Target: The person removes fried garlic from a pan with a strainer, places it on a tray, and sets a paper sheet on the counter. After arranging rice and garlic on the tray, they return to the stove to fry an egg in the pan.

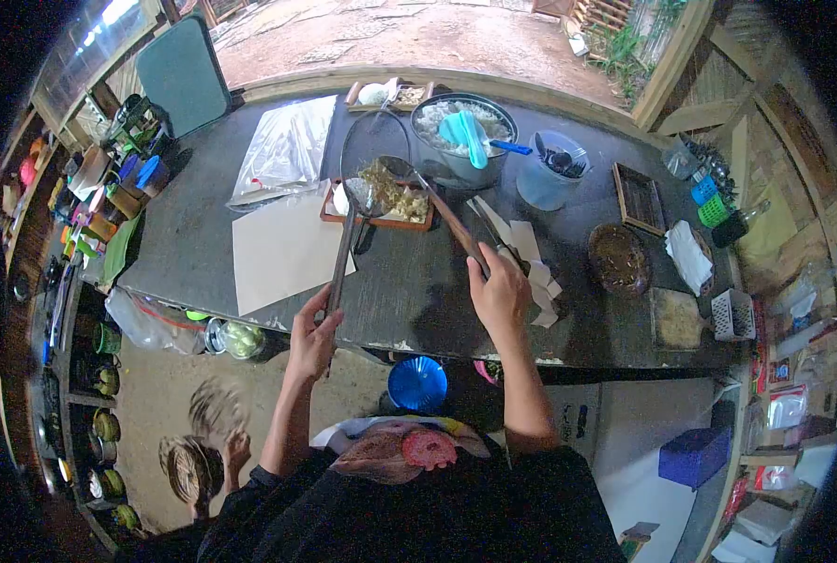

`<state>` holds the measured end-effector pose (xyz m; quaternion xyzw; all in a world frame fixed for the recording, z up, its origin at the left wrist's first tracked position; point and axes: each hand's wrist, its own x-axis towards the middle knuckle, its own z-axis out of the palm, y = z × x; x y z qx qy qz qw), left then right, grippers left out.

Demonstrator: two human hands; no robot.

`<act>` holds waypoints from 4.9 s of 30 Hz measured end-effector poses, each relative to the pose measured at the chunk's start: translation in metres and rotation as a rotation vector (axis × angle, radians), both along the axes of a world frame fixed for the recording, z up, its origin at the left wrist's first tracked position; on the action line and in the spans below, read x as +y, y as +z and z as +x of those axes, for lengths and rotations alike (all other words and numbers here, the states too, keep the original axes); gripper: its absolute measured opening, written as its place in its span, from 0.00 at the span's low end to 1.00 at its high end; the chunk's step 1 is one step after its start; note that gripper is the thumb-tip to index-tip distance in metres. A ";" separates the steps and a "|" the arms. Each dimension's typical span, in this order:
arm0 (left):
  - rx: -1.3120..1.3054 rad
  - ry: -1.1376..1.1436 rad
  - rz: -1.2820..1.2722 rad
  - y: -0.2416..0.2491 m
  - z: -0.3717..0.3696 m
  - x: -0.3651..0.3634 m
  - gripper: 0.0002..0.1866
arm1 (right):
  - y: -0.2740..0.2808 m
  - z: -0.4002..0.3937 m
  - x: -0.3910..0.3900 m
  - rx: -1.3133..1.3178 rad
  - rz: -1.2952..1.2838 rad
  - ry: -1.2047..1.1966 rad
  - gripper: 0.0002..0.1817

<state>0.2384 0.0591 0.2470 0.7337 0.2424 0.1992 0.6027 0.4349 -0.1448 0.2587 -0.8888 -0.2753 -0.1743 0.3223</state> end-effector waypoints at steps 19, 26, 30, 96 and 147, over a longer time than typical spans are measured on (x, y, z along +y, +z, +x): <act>0.022 0.018 -0.030 0.017 0.010 -0.011 0.26 | 0.002 0.000 -0.020 0.026 0.043 0.026 0.18; 0.037 0.028 -0.134 0.013 0.009 -0.013 0.25 | 0.003 0.000 -0.016 0.057 -0.003 0.024 0.18; 0.001 0.029 -0.139 0.015 0.005 -0.014 0.25 | -0.005 -0.001 -0.021 0.045 0.025 0.021 0.18; -0.076 0.024 0.032 -0.006 0.007 -0.004 0.24 | -0.009 -0.013 -0.004 0.138 0.101 -0.007 0.20; -0.076 0.027 0.137 -0.008 0.014 -0.007 0.24 | -0.004 -0.018 -0.025 0.134 0.116 0.045 0.16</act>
